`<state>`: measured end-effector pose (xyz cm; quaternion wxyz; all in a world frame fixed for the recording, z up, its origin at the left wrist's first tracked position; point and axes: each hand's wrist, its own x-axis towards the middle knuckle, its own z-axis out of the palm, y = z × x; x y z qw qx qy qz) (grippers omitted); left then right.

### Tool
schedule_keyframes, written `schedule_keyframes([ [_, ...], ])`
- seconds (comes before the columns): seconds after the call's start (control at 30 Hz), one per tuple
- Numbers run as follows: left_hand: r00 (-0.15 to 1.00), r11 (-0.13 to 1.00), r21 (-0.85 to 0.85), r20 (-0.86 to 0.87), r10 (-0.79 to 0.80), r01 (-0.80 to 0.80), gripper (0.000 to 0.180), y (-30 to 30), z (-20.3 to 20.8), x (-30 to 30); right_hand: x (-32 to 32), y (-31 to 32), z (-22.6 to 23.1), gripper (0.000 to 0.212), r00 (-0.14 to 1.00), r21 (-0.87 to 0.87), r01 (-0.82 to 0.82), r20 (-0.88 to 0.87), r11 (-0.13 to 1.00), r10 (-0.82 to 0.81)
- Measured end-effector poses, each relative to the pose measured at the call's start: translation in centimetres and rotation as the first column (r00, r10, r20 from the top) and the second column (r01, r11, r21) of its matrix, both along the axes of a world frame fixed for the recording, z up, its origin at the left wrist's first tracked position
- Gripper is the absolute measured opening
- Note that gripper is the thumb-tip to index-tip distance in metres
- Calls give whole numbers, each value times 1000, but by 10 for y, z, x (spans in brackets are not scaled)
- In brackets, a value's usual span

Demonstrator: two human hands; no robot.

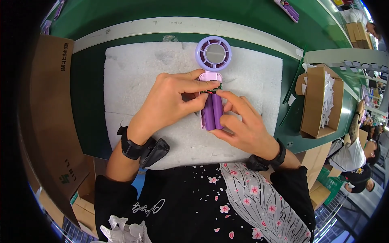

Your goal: The person connects a battery pack to a circuit board inside a fan housing, tests the connection by lighting an LED, and fits the components into the handle. They then set the assembly aside and retrieve more battery packs from a box to repeat the process.

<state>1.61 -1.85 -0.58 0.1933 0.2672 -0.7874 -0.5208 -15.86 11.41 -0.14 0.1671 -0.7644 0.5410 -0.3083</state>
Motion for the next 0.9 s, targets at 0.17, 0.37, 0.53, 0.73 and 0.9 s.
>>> schedule_keyframes([
  [0.17,1000,1000,-7,-24,-10,10,36,1,-2,-1,-3,-2,-2,38,996,15,6,91,1000,-8],
  [0.37,999,1000,-21,-32,-7,6,39,1,-4,0,-2,-1,-2,41,997,47,19,75,999,-22],
  [0.53,998,996,80,-53,-41,45,43,1,-5,1,2,0,-1,41,996,21,57,62,998,-59],
  [0.73,999,992,120,-9,-36,37,53,-1,-4,-2,3,-4,6,48,975,240,144,132,960,-179],
  [0.9,1000,971,238,8,-11,8,53,1,1,-2,7,-12,5,57,949,252,208,184,945,-258],
])
